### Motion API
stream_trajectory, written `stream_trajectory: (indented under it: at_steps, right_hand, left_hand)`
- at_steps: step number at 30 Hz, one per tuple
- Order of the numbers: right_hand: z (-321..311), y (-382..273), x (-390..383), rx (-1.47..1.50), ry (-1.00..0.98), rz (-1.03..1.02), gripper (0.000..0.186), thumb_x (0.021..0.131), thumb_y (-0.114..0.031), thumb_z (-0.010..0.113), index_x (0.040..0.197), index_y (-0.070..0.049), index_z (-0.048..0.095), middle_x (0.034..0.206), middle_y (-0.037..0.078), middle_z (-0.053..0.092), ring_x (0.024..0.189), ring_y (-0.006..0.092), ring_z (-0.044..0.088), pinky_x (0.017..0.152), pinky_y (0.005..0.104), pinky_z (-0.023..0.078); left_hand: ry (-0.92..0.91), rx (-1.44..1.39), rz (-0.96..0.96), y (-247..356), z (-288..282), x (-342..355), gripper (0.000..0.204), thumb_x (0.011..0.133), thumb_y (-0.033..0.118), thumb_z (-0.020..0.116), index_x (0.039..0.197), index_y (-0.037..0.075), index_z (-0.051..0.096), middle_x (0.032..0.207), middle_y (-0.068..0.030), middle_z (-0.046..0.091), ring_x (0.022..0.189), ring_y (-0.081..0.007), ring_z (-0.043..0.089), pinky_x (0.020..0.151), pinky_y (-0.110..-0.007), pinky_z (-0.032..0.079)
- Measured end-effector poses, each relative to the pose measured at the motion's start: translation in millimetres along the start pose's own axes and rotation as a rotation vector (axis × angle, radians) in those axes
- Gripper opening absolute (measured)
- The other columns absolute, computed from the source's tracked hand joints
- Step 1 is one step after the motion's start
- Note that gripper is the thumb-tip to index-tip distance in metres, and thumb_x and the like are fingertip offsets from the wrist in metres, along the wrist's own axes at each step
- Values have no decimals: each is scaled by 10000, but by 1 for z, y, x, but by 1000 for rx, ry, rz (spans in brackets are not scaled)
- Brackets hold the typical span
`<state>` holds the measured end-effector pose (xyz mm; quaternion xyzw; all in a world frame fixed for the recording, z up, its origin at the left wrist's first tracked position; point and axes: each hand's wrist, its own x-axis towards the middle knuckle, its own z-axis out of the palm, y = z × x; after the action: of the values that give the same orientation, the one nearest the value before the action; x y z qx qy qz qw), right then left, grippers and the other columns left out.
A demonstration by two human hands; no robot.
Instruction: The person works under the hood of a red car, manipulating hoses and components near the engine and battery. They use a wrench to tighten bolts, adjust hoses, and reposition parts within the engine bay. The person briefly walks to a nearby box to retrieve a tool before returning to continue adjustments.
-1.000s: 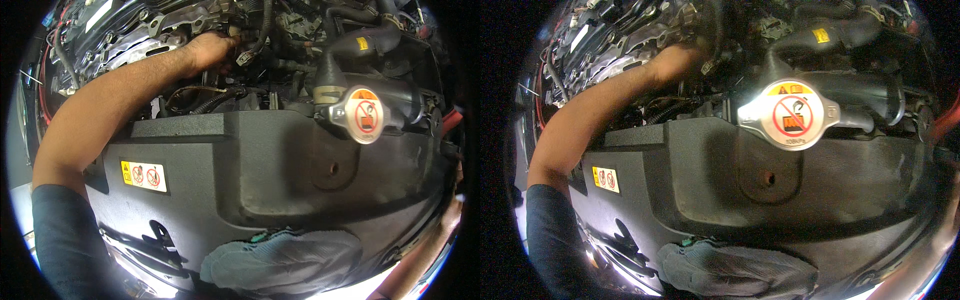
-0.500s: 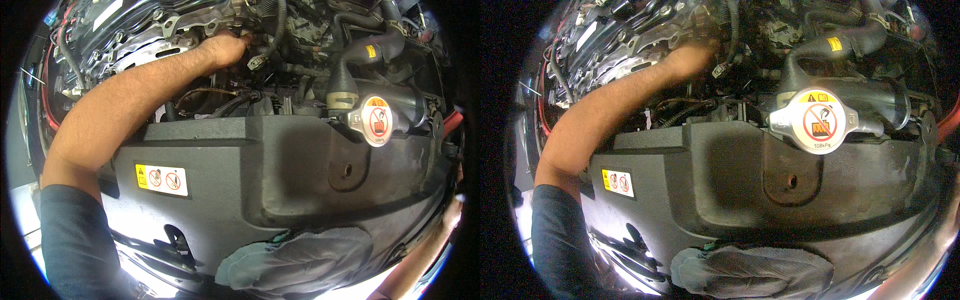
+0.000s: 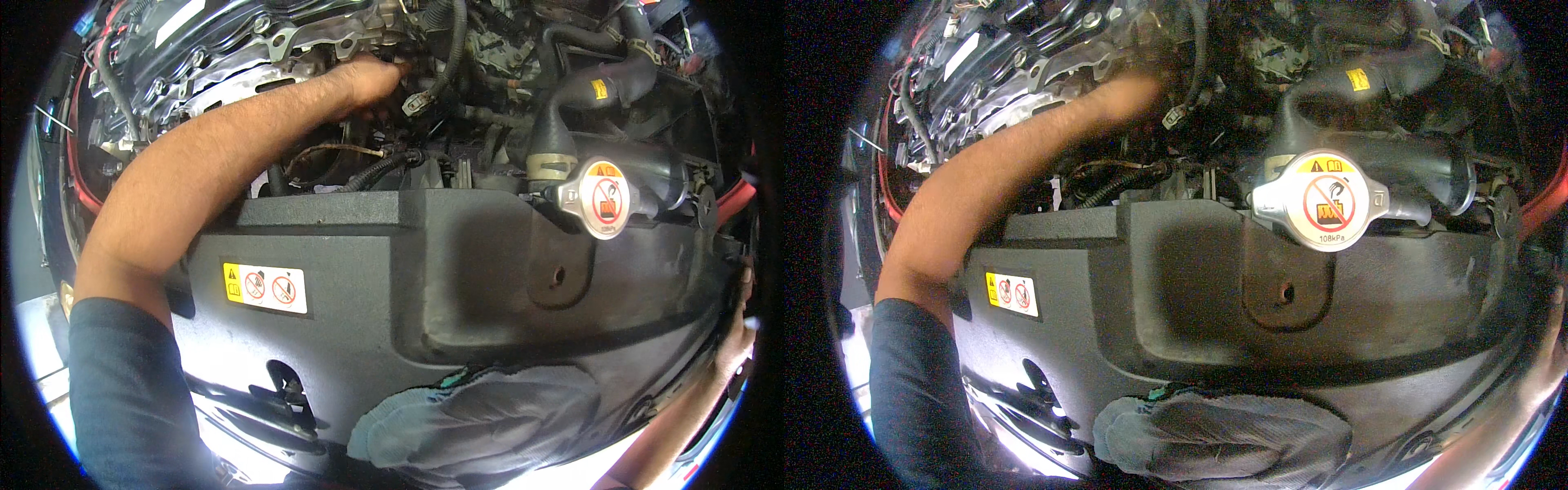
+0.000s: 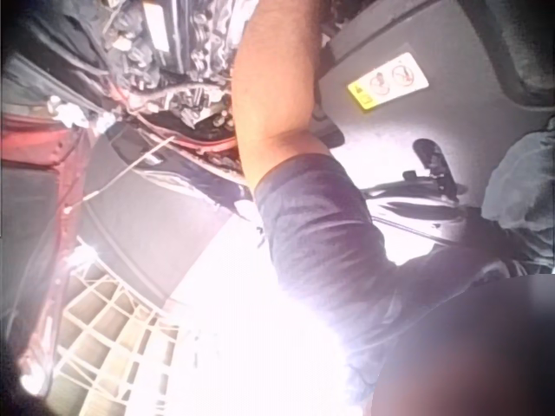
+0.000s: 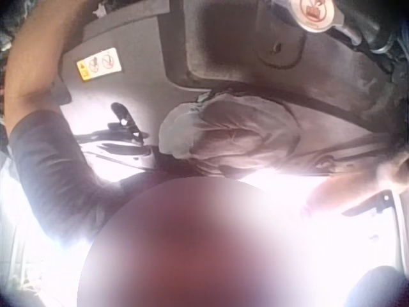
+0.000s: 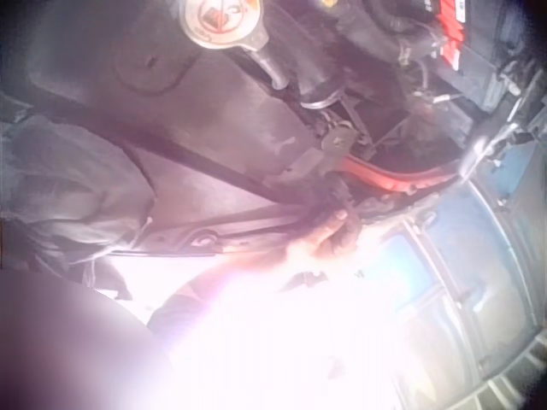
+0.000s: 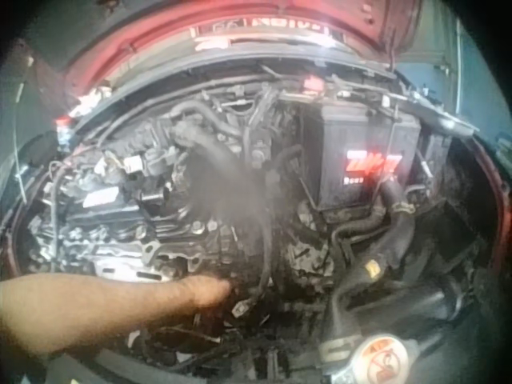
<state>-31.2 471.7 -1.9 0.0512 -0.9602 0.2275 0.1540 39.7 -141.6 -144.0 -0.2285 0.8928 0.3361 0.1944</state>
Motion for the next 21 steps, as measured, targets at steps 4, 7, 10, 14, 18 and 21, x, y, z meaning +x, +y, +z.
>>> stream_trajectory:
  at_steps: [4,7,10,14,18,21]
  right_hand:
    - [-3,2,3,104,-33,-152,411,1004,-272,543,1298,13,581,1315,101,600,1228,185,540,1079,327,382]
    - [-7,8,7,100,-39,-209,395,1007,-259,542,1273,27,596,1284,107,614,1195,180,555,1063,323,389]
    - [-8,6,7,66,-56,-242,364,1018,-236,520,1242,36,612,1251,110,623,1162,173,561,1045,318,393]
    - [-6,-10,1,93,-79,-239,328,1034,-216,485,1173,42,633,1182,97,633,1122,171,559,1030,313,385]
    - [-4,-28,-1,156,-153,-330,296,1036,-200,472,1121,27,642,1107,84,645,1066,173,571,1003,316,394]
    - [-4,-36,0,112,-133,-377,279,1032,-187,467,1121,9,645,1092,87,654,1043,177,579,985,313,405]
  left_hand:
    - [60,302,226,-13,0,14,552,985,484,462,1197,-11,580,915,-153,698,777,-219,705,704,-369,582]
    - [98,191,347,-21,2,21,531,991,451,472,1223,-18,564,926,-158,694,786,-228,712,723,-376,591]
    - [125,169,305,-21,5,21,488,997,404,477,1268,3,542,974,-166,678,827,-245,707,773,-388,587]
    - [205,642,239,-14,9,16,475,977,323,517,1404,126,455,1211,-185,581,1080,-303,630,927,-409,532]
    - [187,677,171,-12,11,15,607,924,238,582,1486,263,356,1385,-181,447,1279,-359,484,1041,-429,450]
    - [245,784,252,-16,14,16,625,909,201,586,1485,275,357,1371,-174,468,1268,-354,500,1032,-437,457]
